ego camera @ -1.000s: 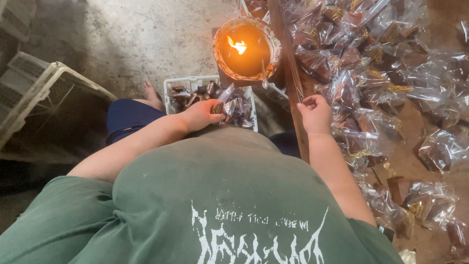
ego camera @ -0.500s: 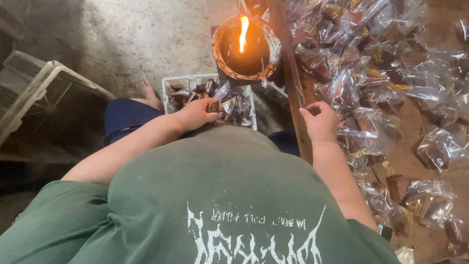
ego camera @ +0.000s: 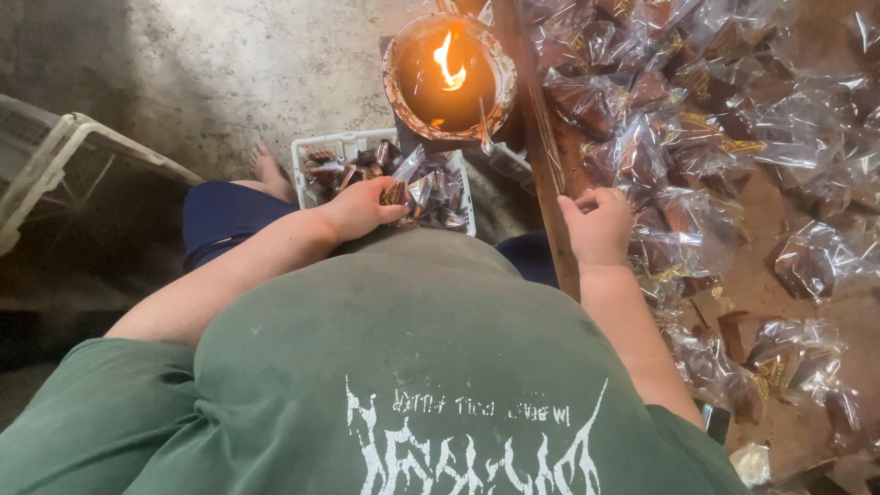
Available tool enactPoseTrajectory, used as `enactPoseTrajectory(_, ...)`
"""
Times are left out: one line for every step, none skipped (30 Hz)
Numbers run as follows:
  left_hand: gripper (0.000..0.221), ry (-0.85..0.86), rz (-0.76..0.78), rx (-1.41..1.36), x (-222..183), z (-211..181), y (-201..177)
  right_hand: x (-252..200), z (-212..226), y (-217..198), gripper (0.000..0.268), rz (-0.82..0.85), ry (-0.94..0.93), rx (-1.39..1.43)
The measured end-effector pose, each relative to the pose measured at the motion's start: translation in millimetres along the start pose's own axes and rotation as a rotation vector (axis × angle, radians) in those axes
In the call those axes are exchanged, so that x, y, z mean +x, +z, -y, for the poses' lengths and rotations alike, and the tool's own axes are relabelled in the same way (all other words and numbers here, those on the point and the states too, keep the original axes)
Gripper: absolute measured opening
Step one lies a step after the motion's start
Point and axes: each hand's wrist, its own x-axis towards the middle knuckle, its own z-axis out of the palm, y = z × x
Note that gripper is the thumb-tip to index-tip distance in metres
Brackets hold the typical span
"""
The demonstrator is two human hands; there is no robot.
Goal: Sealing small plastic bread bags using a flame and organizing them into crates.
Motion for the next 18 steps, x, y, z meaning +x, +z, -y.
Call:
enactPoseTrajectory(0.045, -0.009, 0.002, 0.01, 0, -2, -1, 2, -3, 2, 0.027, 0.012, 0.009, 0.01)
enactPoseTrajectory(0.044, -0.017, 0.004, 0.02, 0, -3, -2, 4, -7, 4, 0.028, 0.024, 0.018, 0.02)
enactPoseTrajectory(0.044, -0.019, 0.004, 0.019, 1, -1, 0, 5, -6, 6, 0.028, 0.026, 0.017, 0.02)
enactPoseTrajectory(0.045, -0.009, -0.003, 0.008, 3, 2, 2, 5, -6, 7, 0.029, 0.043, 0.032, 0.015)
enactPoseTrajectory(0.045, 0.002, -0.011, -0.002, 4, 4, 4, 6, -5, 8, 0.03, 0.059, 0.046, 0.011)
enactPoseTrajectory(0.045, 0.001, -0.013, -0.003, 2, 2, 1, 5, -2, 5, 0.03, 0.059, 0.044, 0.012)
enactPoseTrajectory(0.044, 0.0, -0.008, -0.016, -1, -1, -1, 5, 1, 1, 0.029, 0.08, 0.064, 0.035)
enactPoseTrajectory(0.043, -0.001, -0.003, -0.028, -3, -4, -4, 4, 4, -3, 0.029, 0.1, 0.083, 0.058)
enactPoseTrajectory(0.043, 0.0, -0.003, -0.028, -2, -3, -3, 5, 5, -6, 0.029, 0.099, 0.083, 0.058)
enactPoseTrajectory(0.045, -0.002, -0.005, -0.017, -1, -3, -3, 6, 7, -9, 0.026, 0.101, 0.107, 0.119)
enactPoseTrajectory(0.047, -0.006, -0.007, -0.007, 0, -2, -2, 6, 8, -12, 0.025, 0.103, 0.131, 0.18)
enactPoseTrajectory(0.047, -0.005, -0.006, -0.008, -1, -2, -1, 6, 6, -18, 0.025, 0.103, 0.131, 0.179)
enactPoseTrajectory(0.047, -0.003, -0.006, -0.01, -1, -1, -1, 7, 5, -23, 0.016, 0.045, 0.079, 0.147)
enactPoseTrajectory(0.047, 0.0, -0.006, -0.012, -2, 0, -1, 9, 4, -28, 0.021, -0.014, 0.027, 0.115)
enactPoseTrajectory(0.047, -0.001, -0.006, -0.013, -1, 2, -1, 14, 0, -28, 0.021, -0.013, 0.027, 0.115)
enactPoseTrajectory(0.047, 0.002, -0.013, -0.022, 0, 4, 0, 20, -5, -27, 0.028, 0.073, -0.064, 0.06)
enactPoseTrajectory(0.046, 0.006, -0.018, -0.032, 1, 6, 1, 25, -10, -28, 0.035, 0.157, -0.154, 0.003)
enactPoseTrajectory(0.046, 0.007, -0.017, -0.032, 1, 5, 1, 31, -14, -24, 0.035, 0.157, -0.153, 0.002)
